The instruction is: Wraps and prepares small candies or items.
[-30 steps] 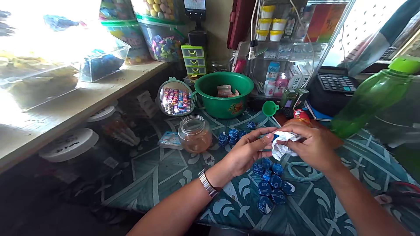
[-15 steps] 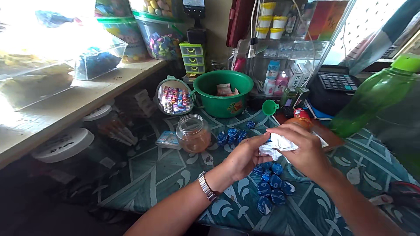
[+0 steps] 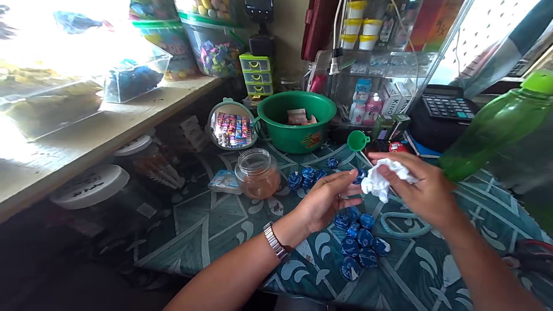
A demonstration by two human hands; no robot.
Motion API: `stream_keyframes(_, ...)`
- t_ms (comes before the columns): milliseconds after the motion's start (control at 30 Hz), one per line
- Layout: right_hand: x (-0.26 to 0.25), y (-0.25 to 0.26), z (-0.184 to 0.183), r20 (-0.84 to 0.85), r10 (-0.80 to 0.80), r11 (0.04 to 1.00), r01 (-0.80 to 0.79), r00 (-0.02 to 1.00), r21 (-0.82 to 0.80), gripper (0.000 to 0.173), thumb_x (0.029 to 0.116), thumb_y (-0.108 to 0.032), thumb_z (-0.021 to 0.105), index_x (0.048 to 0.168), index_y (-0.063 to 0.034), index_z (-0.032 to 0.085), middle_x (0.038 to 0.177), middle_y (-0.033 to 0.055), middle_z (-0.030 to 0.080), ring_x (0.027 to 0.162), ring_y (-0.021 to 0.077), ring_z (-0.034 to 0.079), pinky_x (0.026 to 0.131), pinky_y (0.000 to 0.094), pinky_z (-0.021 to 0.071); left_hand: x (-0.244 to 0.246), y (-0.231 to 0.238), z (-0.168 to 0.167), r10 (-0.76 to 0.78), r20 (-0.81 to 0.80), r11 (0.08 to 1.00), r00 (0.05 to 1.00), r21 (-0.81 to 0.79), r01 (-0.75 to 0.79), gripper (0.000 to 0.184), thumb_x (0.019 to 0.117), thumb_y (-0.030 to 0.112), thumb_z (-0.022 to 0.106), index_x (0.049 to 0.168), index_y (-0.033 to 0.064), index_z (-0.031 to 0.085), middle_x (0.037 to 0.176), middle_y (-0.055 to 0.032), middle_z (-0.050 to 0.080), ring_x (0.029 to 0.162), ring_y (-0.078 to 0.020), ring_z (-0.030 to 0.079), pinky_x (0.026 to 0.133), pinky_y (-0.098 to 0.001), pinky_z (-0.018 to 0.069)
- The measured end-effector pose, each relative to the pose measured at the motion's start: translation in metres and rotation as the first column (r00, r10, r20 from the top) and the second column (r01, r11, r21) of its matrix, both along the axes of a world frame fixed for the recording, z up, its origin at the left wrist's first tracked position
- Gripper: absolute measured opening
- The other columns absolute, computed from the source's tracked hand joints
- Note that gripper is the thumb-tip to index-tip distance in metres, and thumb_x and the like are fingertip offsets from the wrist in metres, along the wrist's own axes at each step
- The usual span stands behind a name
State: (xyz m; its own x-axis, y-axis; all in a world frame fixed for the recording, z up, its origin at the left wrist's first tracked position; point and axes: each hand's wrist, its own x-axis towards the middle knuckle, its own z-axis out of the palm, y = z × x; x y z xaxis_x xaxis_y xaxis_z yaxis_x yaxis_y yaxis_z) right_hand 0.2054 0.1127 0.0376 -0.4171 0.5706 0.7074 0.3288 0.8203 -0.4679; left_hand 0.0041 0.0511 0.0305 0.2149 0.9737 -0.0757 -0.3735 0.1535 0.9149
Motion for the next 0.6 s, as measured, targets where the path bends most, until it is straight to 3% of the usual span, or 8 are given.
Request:
stream_keyframes(67,0.006,0.001,0.005,-0.007,-0.073,0.997,0.073,0.997,-0.007,0.036,0.103,-0.035,0.058,0.126,-0.0106,0.071,0.11,0.0034,0.072,0.094,0.0047,0.068,0.082,0.025,0.0571,0.0,0.0,0.0,0.015,-0.04,1.0,0.999,0.026,-0.014,0.026,0.1088,0.016,0.046,0.128,0.0027,0.058,0.121,-0.0088,0.068,0.11,-0.0163,0.068,0.094,-0.0331,0.0563)
stream_keyframes(167,0.007,-0.001,0.008,-0.036,-0.136,0.99,0.135,0.99,-0.042,0.033,0.0991,-0.025,0.065,0.127,-0.0089,0.067,0.102,0.0039,0.072,0.076,0.0026,0.066,0.065,0.0217,0.0573,0.001,0.0,-0.002,0.024,-0.12,0.996,0.992,0.093,-0.013,0.027,0.1008,0.004,0.059,0.128,-0.0011,0.06,0.116,-0.008,0.065,0.105,-0.0139,0.067,0.092,-0.0306,0.0568)
stream_keyframes(233,0.006,-0.004,0.006,-0.01,-0.05,0.997,0.05,0.999,-0.051,0.031,0.0947,-0.02,0.068,0.123,-0.0074,0.067,0.108,0.0055,0.07,0.086,0.0053,0.068,0.073,0.0244,0.0589,0.002,0.0,-0.005,0.039,-0.166,0.989,0.985,0.145,-0.014,0.028,0.0958,0.0,0.065,0.123,-0.0028,0.062,0.108,-0.006,0.068,0.097,-0.0105,0.068,0.089,-0.0275,0.0575)
stream_keyframes(300,0.005,-0.004,0.003,0.072,0.105,0.99,-0.098,0.992,-0.098,0.038,0.0935,-0.036,0.071,0.121,-0.0112,0.07,0.117,0.0021,0.068,0.099,0.0051,0.067,0.082,0.0251,0.059,0.003,0.0,-0.007,0.076,-0.209,0.979,0.975,0.204,-0.032,0.026,0.0925,-0.001,0.068,0.118,-0.0029,0.064,0.1,-0.0029,0.07,0.091,-0.0067,0.068,0.088,-0.0248,0.0569)
stream_keyframes(367,0.002,-0.004,-0.001,0.136,0.193,0.978,-0.179,0.972,-0.109,0.045,0.0959,-0.052,0.064,0.118,-0.0134,0.074,0.12,0.0001,0.067,0.106,0.0025,0.065,0.086,0.0214,0.0574,0.003,0.0,-0.007,0.119,-0.239,0.968,0.964,0.243,-0.059,0.032,0.0899,-0.005,0.068,0.121,-0.0046,0.062,0.1,-0.0025,0.07,0.09,-0.0043,0.067,0.087,-0.0222,0.0559)
stream_keyframes(433,-0.001,-0.002,-0.004,0.142,0.203,0.978,-0.194,0.969,-0.074,0.034,0.1008,-0.041,0.061,0.11,-0.0137,0.078,0.116,0.0004,0.069,0.104,0.0005,0.065,0.086,0.0169,0.0556,0.003,0.001,-0.006,0.134,-0.257,0.963,0.957,0.263,-0.064,0.044,0.0889,-0.007,0.069,0.131,-0.0056,0.056,0.103,-0.004,0.07,0.092,-0.0042,0.068,0.088,-0.0215,0.056)
stream_keyframes(500,0.001,0.001,-0.005,0.124,0.17,0.985,-0.165,0.978,-0.043,0.023,0.0992,-0.031,0.065,0.102,-0.0138,0.079,0.111,0.0001,0.07,0.099,-0.0014,0.066,0.081,0.0134,0.0561,0.003,0.002,-0.008,0.123,-0.281,0.958,0.952,0.284,-0.04,0.054,0.0887,-0.005,0.072,0.139,-0.0046,0.05,0.107,-0.0056,0.071,0.094,-0.0056,0.069,0.089,-0.0223,0.0563)
stream_keyframes(600,0.004,0.001,-0.004,0.09,0.065,0.998,-0.064,0.994,-0.011,0.017,0.0956,-0.024,0.068,0.101,-0.0122,0.079,0.111,0.0033,0.069,0.096,0.0013,0.066,0.075,0.0144,0.0562,0.002,0.003,-0.007,0.105,-0.312,0.953,0.944,0.302,-0.006,0.06,0.0882,0.0,0.075,0.142,-0.0027,0.047,0.108,-0.0057,0.071,0.093,-0.0064,0.069,0.088,-0.0226,0.0561)
